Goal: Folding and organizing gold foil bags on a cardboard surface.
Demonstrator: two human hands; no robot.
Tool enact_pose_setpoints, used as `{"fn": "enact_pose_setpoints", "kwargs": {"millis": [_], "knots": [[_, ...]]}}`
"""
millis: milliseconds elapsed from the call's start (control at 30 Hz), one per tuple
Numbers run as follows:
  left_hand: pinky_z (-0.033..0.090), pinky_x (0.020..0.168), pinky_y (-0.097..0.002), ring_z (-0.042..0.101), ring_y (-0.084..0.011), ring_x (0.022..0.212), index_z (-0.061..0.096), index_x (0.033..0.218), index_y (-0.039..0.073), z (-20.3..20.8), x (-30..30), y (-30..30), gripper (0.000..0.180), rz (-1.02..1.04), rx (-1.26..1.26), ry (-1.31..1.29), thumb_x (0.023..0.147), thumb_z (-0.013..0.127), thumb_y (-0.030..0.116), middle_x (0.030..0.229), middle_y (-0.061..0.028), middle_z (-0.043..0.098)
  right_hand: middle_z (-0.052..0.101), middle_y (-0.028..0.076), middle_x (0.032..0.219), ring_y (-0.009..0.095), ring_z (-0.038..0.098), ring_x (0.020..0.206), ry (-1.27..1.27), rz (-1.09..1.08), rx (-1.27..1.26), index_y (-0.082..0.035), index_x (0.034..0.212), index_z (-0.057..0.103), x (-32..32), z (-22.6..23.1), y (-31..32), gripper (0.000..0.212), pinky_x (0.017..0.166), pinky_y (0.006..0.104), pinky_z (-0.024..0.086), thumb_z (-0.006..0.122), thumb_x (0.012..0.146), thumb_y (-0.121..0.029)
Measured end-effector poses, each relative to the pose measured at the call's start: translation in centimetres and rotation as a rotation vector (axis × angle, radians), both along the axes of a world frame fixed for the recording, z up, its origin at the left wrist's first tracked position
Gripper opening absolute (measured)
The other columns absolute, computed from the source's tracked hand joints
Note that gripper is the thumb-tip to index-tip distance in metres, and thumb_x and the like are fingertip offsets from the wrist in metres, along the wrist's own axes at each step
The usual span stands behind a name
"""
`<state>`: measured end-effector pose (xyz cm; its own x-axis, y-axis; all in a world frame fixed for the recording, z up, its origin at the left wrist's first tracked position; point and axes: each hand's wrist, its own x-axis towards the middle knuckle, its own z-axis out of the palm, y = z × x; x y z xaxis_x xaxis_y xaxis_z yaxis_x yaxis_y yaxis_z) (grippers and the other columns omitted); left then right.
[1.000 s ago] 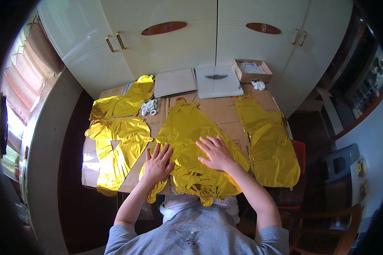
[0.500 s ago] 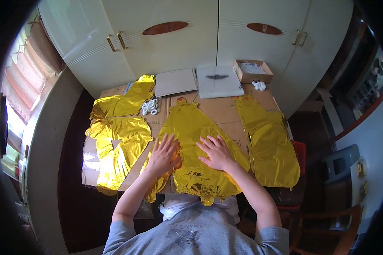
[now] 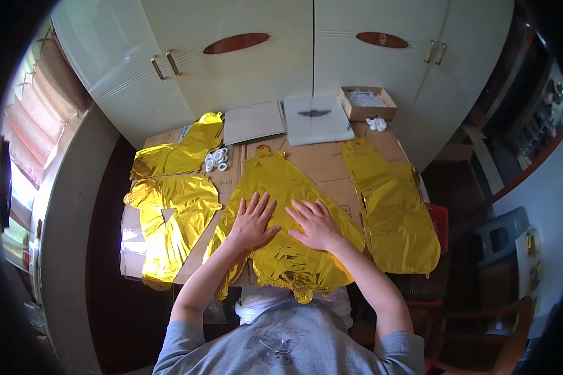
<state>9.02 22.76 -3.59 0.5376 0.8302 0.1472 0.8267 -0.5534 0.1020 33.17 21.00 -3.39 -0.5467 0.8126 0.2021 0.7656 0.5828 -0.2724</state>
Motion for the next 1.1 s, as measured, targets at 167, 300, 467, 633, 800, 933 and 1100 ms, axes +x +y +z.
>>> {"fn": "enact_pose_setpoints", "kwargs": {"millis": [167,300,467,633,800,933,1100], "knots": [[0.013,0.114,-0.0617,0.023,-0.0357,0.144,0.034,0.148,0.008,0.2,0.1,-0.1,0.076,-0.025,0.001,0.005,0.092,0.043,0.059,0.155,-0.0106,0.032,0.047,0.012,0.137,0.032,0.042,0.126,0.093,-0.252,0.027,-0.009,0.131,0.051,1.8,-0.7,1.7,0.055,0.107,0.0481,0.031,0.062,0.088,-0.041],[0.013,0.114,-0.0624,0.023,-0.0350,0.145,0.034,0.149,0.015,0.2,0.0,-0.2,0.071,-0.015,-0.008,0.009,0.092,0.042,0.058,0.155,-0.0080,0.031,0.053,0.011,0.115,0.031,0.047,0.110,0.001,-0.421,-0.017,-0.009,0.110,0.056,2.8,0.0,2.7,0.047,0.095,0.0485,0.037,0.072,0.079,-0.041],[0.014,0.113,-0.0641,0.024,-0.0352,0.144,0.036,0.149,0.026,0.4,0.3,-0.2,0.065,-0.030,-0.016,0.015,0.093,0.042,0.057,0.155,-0.0084,0.031,0.051,0.010,0.111,0.031,0.046,0.112,0.024,-0.502,-0.061,-0.011,0.104,0.056,2.4,0.0,3.3,0.047,0.093,0.0498,0.038,0.074,0.076,-0.044],[0.014,0.113,-0.0639,0.024,-0.0349,0.144,0.037,0.148,0.024,0.7,0.1,-0.4,0.065,-0.021,-0.006,0.015,0.092,0.043,0.057,0.155,-0.0084,0.032,0.050,0.009,0.114,0.030,0.045,0.114,0.067,-0.456,-0.067,-0.012,0.104,0.057,2.1,0.6,4.9,0.046,0.096,0.0495,0.037,0.073,0.076,-0.044],[0.013,0.113,-0.0635,0.024,-0.0343,0.144,0.036,0.149,0.025,1.0,0.3,-0.4,0.066,-0.017,-0.016,0.023,0.092,0.042,0.057,0.155,-0.0079,0.032,0.054,0.009,0.116,0.030,0.045,0.117,0.020,-0.444,-0.259,-0.010,0.099,0.060,2.4,1.5,6.1,0.042,0.099,0.0493,0.034,0.072,0.077,-0.044],[0.013,0.114,-0.0629,0.023,-0.0337,0.145,0.035,0.149,0.025,0.8,0.2,-0.5,0.066,-0.007,-0.023,0.034,0.092,0.041,0.058,0.156,-0.0076,0.031,0.066,0.014,0.106,0.027,0.060,0.103,0.428,-0.304,-0.554,-0.005,0.113,0.057,2.4,2.5,5.3,0.053,0.092,0.0390,0.045,0.069,0.083,-0.047],[0.012,0.114,-0.0624,0.022,-0.0336,0.145,0.034,0.150,0.025,0.7,0.2,-0.5,0.066,-0.012,-0.023,0.025,0.093,0.041,0.058,0.156,-0.0073,0.030,0.062,0.022,0.115,0.032,0.060,0.107,0.581,-0.168,-0.514,-0.001,0.138,0.033,3.6,0.7,2.6,0.058,0.094,0.0442,0.043,0.056,0.092,-0.027]]}}
